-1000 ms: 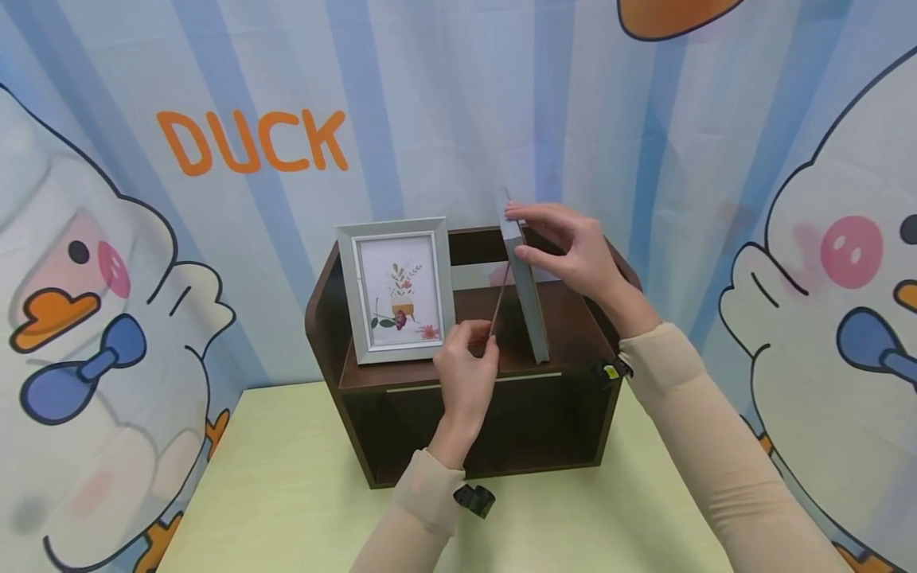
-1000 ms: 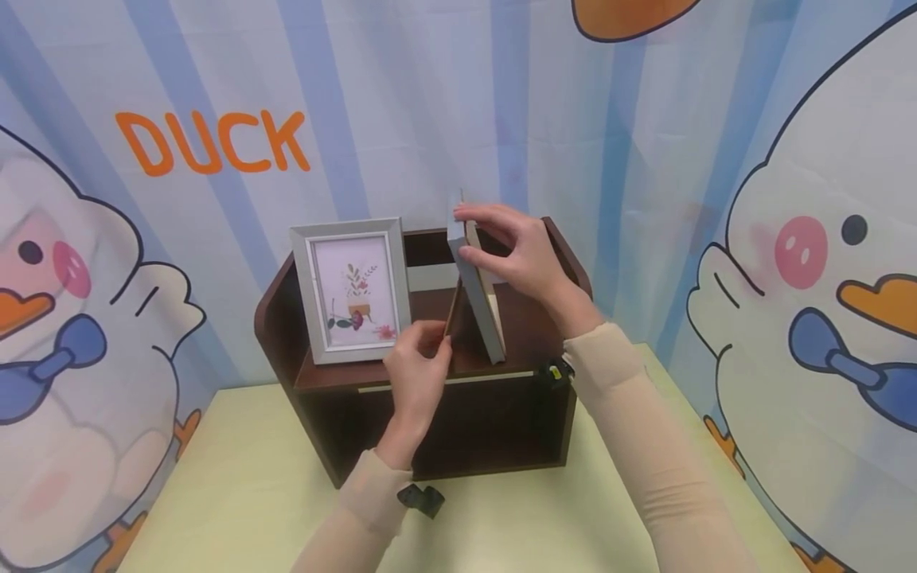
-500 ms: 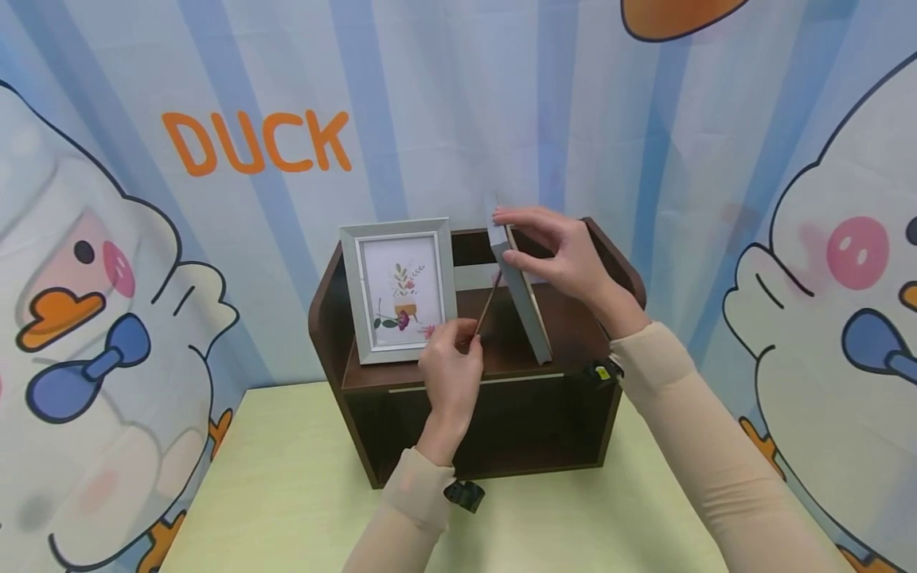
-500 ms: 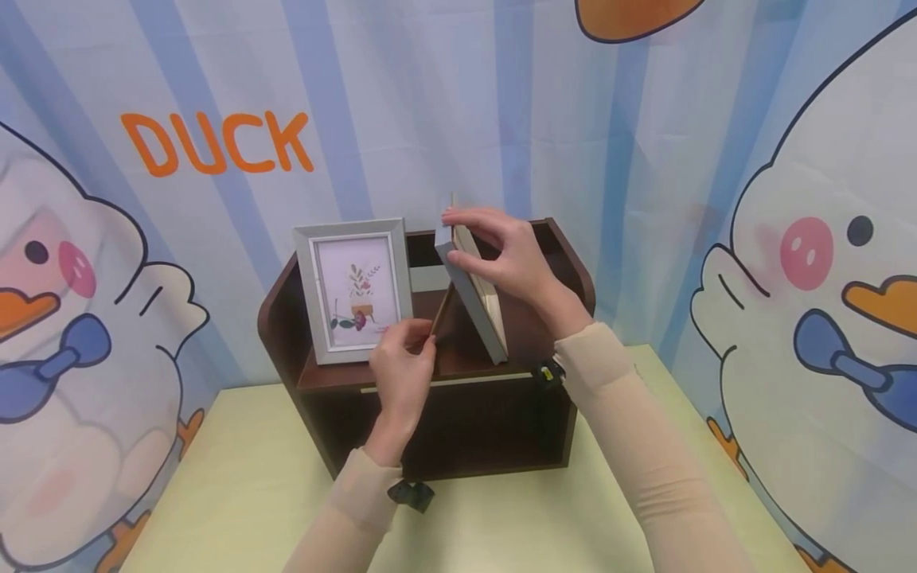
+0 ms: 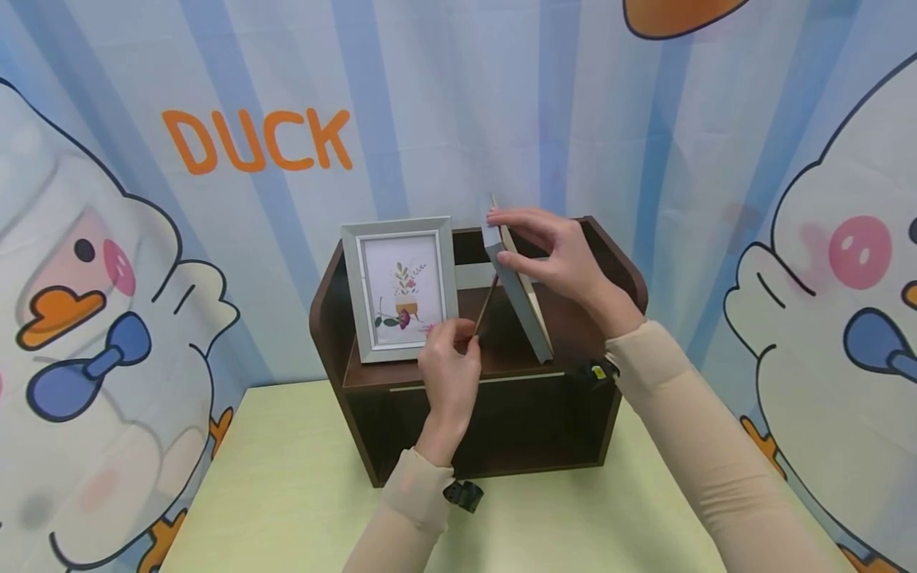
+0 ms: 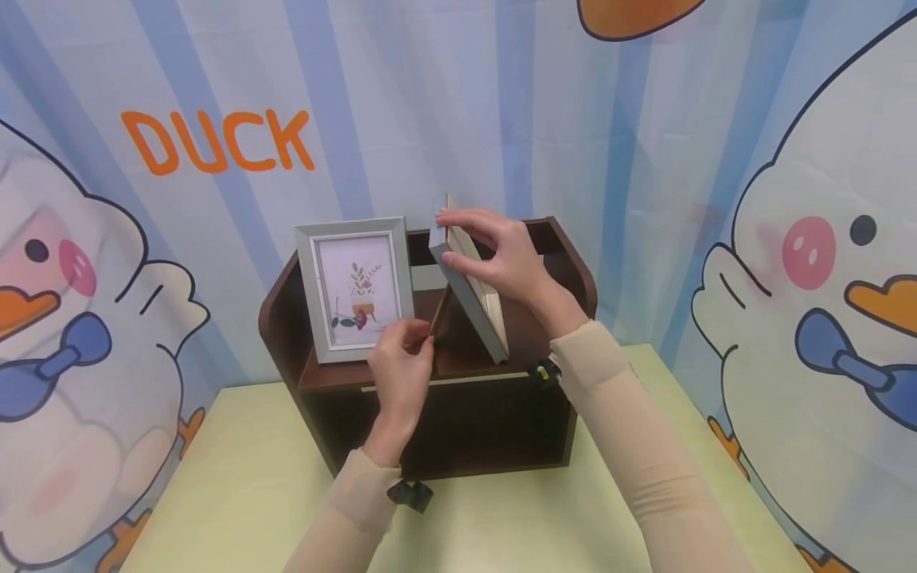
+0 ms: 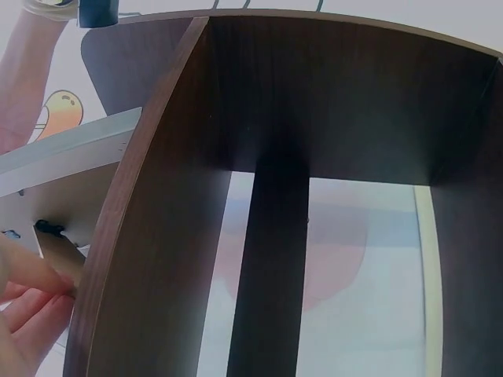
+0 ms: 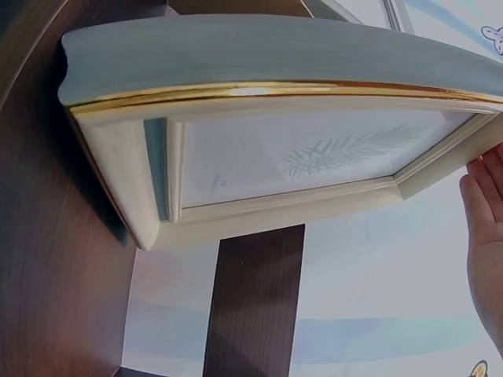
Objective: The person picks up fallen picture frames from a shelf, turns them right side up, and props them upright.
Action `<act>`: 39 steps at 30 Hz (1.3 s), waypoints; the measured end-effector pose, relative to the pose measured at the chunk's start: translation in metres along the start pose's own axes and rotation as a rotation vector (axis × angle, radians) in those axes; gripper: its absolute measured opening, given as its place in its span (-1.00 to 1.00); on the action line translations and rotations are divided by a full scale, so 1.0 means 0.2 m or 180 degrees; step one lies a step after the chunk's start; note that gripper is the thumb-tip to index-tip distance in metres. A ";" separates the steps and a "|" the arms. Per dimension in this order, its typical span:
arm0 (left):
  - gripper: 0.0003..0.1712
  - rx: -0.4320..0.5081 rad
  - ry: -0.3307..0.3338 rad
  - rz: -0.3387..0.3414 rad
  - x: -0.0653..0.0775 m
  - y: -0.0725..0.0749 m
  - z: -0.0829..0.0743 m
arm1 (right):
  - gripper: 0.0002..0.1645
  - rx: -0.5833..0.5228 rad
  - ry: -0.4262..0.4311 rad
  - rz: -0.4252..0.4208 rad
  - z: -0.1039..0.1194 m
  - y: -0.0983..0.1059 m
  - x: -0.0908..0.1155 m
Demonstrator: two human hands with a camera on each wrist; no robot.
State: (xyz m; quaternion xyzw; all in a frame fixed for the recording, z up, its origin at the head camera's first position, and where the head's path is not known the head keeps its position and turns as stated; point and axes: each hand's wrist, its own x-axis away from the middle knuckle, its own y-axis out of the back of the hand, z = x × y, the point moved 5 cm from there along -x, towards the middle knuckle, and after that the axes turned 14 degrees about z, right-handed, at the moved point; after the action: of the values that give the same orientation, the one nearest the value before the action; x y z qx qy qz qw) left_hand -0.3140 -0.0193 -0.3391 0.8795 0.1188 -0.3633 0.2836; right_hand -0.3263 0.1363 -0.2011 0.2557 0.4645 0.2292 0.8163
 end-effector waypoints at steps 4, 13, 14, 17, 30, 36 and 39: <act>-0.87 0.0001 -0.0013 -0.0002 0.00 0.01 -0.01 | -0.51 -0.0022 0.0019 -0.0015 -0.01 0.01 0.00; -0.77 0.0246 -0.0335 -0.0199 -0.05 0.06 -0.16 | -0.59 -0.0009 -0.0427 -0.0393 -0.16 0.03 0.04; -0.76 0.0292 -0.0383 -0.0215 -0.06 0.06 -0.18 | -0.59 -0.0005 -0.0525 -0.0424 -0.21 0.03 0.04; -0.74 0.0443 -0.0439 -0.0215 -0.09 0.06 -0.23 | -0.56 -0.0041 -0.0765 -0.0463 -0.35 0.02 0.06; -0.65 0.0707 -0.0264 -0.0054 -0.15 0.02 -0.34 | -0.42 -0.0065 -0.2016 -0.0069 -0.56 -0.03 0.10; -0.61 0.0600 -0.0132 0.0010 -0.15 -0.02 -0.34 | -0.41 -0.0257 -0.2333 0.0138 -0.64 -0.06 0.11; -0.58 0.0554 -0.0104 0.0044 -0.16 -0.04 -0.33 | -0.41 -0.0434 -0.2396 0.0198 -0.66 -0.08 0.11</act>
State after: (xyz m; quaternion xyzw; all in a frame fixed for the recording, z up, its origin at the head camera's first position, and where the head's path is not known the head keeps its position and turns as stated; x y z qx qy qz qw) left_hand -0.3013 0.0264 -0.2819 0.8955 0.0760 -0.3846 0.2106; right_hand -0.4294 0.1652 -0.2830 0.2810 0.1079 0.1742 0.9376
